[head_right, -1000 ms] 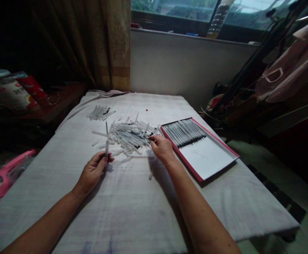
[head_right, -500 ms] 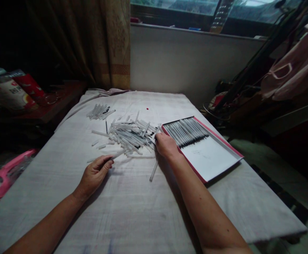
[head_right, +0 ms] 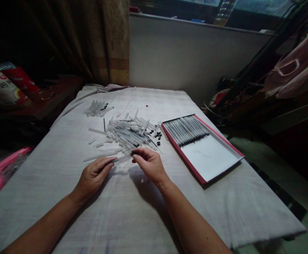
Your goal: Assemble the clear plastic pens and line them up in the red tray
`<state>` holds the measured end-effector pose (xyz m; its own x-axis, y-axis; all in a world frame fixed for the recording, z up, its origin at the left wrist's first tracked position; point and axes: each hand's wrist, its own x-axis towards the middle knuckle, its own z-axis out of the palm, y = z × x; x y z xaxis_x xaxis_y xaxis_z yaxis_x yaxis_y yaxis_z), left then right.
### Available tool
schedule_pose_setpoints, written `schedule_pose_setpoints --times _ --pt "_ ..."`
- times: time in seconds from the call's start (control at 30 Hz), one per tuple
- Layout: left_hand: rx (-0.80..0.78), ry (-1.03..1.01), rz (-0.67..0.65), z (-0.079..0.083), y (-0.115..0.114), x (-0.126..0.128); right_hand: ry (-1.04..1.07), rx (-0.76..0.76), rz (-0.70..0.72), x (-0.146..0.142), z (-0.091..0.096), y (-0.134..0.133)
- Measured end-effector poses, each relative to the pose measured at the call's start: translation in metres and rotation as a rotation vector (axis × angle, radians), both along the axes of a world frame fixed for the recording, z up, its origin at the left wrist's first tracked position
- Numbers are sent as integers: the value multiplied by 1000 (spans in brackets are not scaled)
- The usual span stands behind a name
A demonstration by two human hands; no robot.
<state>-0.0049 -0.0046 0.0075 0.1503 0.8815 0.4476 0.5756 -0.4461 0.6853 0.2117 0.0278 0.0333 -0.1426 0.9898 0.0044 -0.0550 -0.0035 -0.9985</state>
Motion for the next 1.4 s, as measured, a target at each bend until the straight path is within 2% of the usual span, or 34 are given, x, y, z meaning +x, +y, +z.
schedule_pose_setpoints --times 0.4,0.63,0.77,0.87,1.0,1.23,1.4 --pt "19 28 -6 1 0 1 -145 214 -13 2 -6 0" --pt "35 42 -31 0 -1 1 -401 533 40 10 -2 1" --pt "70 55 -71 1 -1 1 -531 624 78 13 -1 2" --pt "88 52 -90 1 -1 2 -653 626 73 13 -5 3" --pt "80 52 -97 2 -2 3 -770 542 108 14 -9 2" --pt "79 76 -70 2 -2 2 -566 419 161 14 -3 -3" --pt "79 81 -73 0 -2 1 -614 415 134 13 -7 0"
